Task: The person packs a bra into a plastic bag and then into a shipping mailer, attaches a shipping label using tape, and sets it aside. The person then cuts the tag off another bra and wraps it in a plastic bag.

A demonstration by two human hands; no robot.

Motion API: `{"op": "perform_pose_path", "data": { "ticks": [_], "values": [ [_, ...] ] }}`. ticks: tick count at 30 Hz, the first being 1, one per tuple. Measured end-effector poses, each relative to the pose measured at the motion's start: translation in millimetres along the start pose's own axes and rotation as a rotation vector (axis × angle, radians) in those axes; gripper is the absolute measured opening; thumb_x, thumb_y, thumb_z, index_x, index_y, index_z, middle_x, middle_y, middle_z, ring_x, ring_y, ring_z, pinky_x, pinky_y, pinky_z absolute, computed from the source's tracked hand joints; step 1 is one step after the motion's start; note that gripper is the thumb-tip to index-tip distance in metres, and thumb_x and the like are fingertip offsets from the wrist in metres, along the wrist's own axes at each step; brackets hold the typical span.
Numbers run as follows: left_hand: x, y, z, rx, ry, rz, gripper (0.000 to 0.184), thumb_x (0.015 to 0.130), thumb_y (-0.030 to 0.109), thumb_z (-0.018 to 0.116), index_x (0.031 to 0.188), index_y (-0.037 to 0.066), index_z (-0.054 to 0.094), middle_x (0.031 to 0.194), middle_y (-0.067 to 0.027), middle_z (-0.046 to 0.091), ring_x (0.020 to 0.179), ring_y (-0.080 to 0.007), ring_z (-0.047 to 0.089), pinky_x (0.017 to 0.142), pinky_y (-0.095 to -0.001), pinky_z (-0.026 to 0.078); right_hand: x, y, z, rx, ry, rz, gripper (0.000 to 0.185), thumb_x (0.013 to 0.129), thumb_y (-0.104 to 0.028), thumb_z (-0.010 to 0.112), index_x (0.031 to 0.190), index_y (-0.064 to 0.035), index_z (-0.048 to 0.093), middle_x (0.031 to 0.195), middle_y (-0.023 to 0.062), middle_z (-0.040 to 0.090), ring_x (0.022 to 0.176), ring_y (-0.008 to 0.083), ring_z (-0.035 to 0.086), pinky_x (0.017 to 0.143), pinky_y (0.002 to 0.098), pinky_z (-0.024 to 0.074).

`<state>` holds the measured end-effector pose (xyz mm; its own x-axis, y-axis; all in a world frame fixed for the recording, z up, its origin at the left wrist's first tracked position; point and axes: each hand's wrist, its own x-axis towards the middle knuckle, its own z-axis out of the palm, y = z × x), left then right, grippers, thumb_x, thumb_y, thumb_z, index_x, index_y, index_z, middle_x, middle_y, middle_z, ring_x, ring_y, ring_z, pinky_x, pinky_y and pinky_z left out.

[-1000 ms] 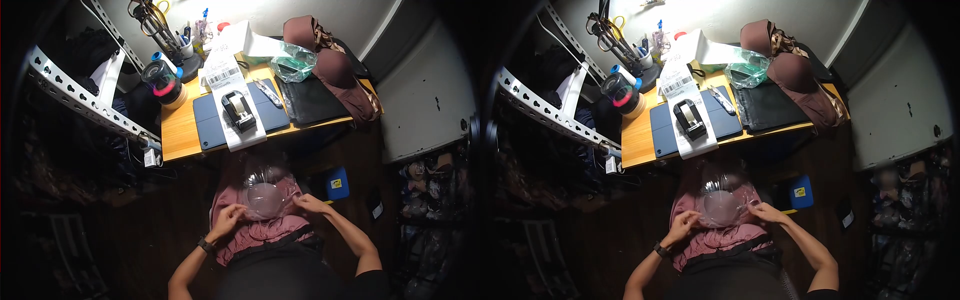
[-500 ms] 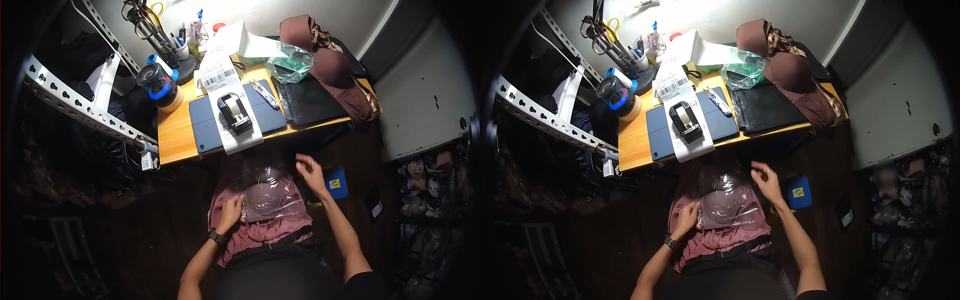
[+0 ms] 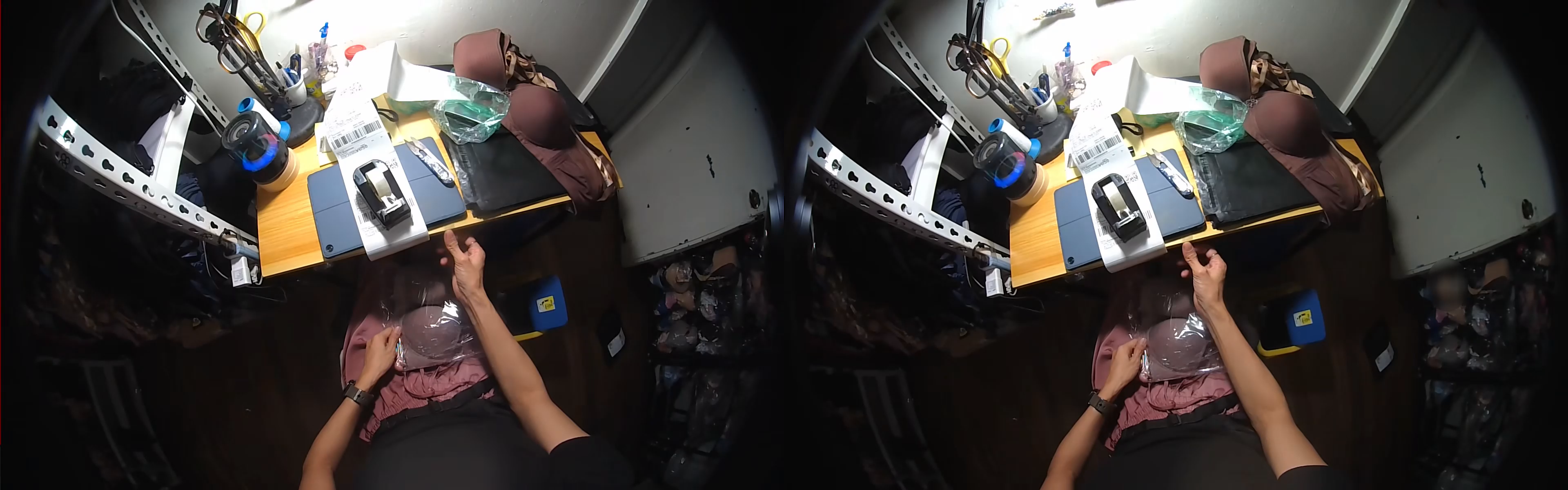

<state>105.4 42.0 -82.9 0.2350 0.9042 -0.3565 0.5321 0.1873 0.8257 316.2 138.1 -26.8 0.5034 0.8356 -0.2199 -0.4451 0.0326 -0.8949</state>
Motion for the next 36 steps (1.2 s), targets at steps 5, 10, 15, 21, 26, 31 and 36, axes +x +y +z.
{"op": "perform_pose_path", "data": {
  "ticks": [5, 10, 15, 21, 26, 31, 36],
  "values": [
    [0.0, -5.9, 2.1, -0.015, 0.004, -0.041, 0.041, 0.094, 0.033, 0.046, 0.081, -0.004, 0.056, 0.059, -0.0095, 0.047, 0.058, -0.0115, 0.042, 0.054, -0.032, 0.036, -12.1, -32.3, 7.0, -0.106, 0.055, 0.095, 0.028, 0.078, -0.02, 0.073, 0.086, 0.0017, 0.058, 0.071, 0.0071, 0.062, 0.049, 0.0081, 0.056, 0.041, 0.0155, 0.0384],
    [0.5, 5.4, -0.2, 0.021, -0.013, -0.053, 0.039, 0.094, 0.033, 0.044, 0.082, -0.002, 0.057, 0.069, -0.024, 0.055, 0.067, -0.0403, 0.057, 0.059, -0.0429, 0.042, -43.2, -42.4, 27.0, -0.772, -0.968, -0.087, 0.029, 0.072, -0.027, 0.075, 0.083, -0.0013, 0.065, 0.071, 0.0074, 0.064, 0.063, 0.0156, 0.061, 0.058, 0.0268, 0.0481],
    [4.3, -6.0, 6.1, 0.118, 0.021, -0.088, 0.037, 0.095, 0.032, 0.041, 0.09, 0.001, 0.061, 0.077, -0.0246, 0.06, 0.079, -0.0413, 0.059, 0.065, -0.0467, 0.044, -15.5, 19.0, 35.7, -1.655, -1.533, -0.02, 0.042, 0.061, -0.038, 0.078, 0.087, -0.0073, 0.066, 0.087, 0.0118, 0.067, 0.086, 0.0267, 0.065, 0.073, 0.038, 0.0508],
    [-5.0, 9.8, -1.3, 0.113, -0.046, -0.202, 0.042, 0.095, 0.036, 0.04, 0.085, 0.0, 0.06, 0.065, -0.0214, 0.06, 0.065, -0.0312, 0.064, 0.055, -0.0401, 0.047, -2.3, 53.2, 24.1, -1.885, -1.214, -0.509, 0.038, 0.06, -0.025, 0.076, 0.094, -0.0101, 0.066, 0.095, 0.0123, 0.066, 0.089, 0.0261, 0.065, 0.073, 0.0379, 0.0516],
    [-11.1, 24.3, -8.2, -0.3, -0.086, -0.285, 0.033, 0.093, 0.031, 0.05, 0.094, -0.002, 0.055, 0.069, -0.012, 0.061, 0.061, -0.0159, 0.063, 0.053, -0.0293, 0.05, -6.4, -15.8, 30.3, -1.594, -1.134, -0.415, 0.024, 0.074, -0.026, 0.068, 0.078, -0.0024, 0.063, 0.073, 0.0153, 0.065, 0.073, 0.0339, 0.064, 0.063, 0.0402, 0.0506],
    [-14.0, -0.1, -18.5, -0.533, 0.017, -0.054, 0.036, 0.083, 0.023, 0.067, 0.106, -0.001, 0.051, 0.093, -0.0109, 0.058, 0.08, -0.0144, 0.06, 0.063, -0.0273, 0.052, -5.6, -82.4, 21.0, -1.142, -1.183, -0.068, 0.03, 0.078, -0.03, 0.068, 0.083, -0.0014, 0.065, 0.07, 0.0129, 0.063, 0.068, 0.0249, 0.064, 0.062, 0.0353, 0.0478],
    [11.1, 108.5, -69.2, 0.034, 0.517, 0.463, 0.053, 0.071, 0.011, 0.075, 0.115, -0.001, 0.047, 0.112, -0.0158, 0.05, 0.106, -0.0311, 0.05, 0.093, -0.0368, 0.041, 10.2, -105.0, 43.0, -0.732, -0.616, -0.386, 0.024, 0.087, -0.021, 0.061, 0.106, -0.0071, 0.065, 0.086, 0.0056, 0.056, 0.073, 0.0131, 0.053, 0.066, 0.0246, 0.0436]
  ]
}}
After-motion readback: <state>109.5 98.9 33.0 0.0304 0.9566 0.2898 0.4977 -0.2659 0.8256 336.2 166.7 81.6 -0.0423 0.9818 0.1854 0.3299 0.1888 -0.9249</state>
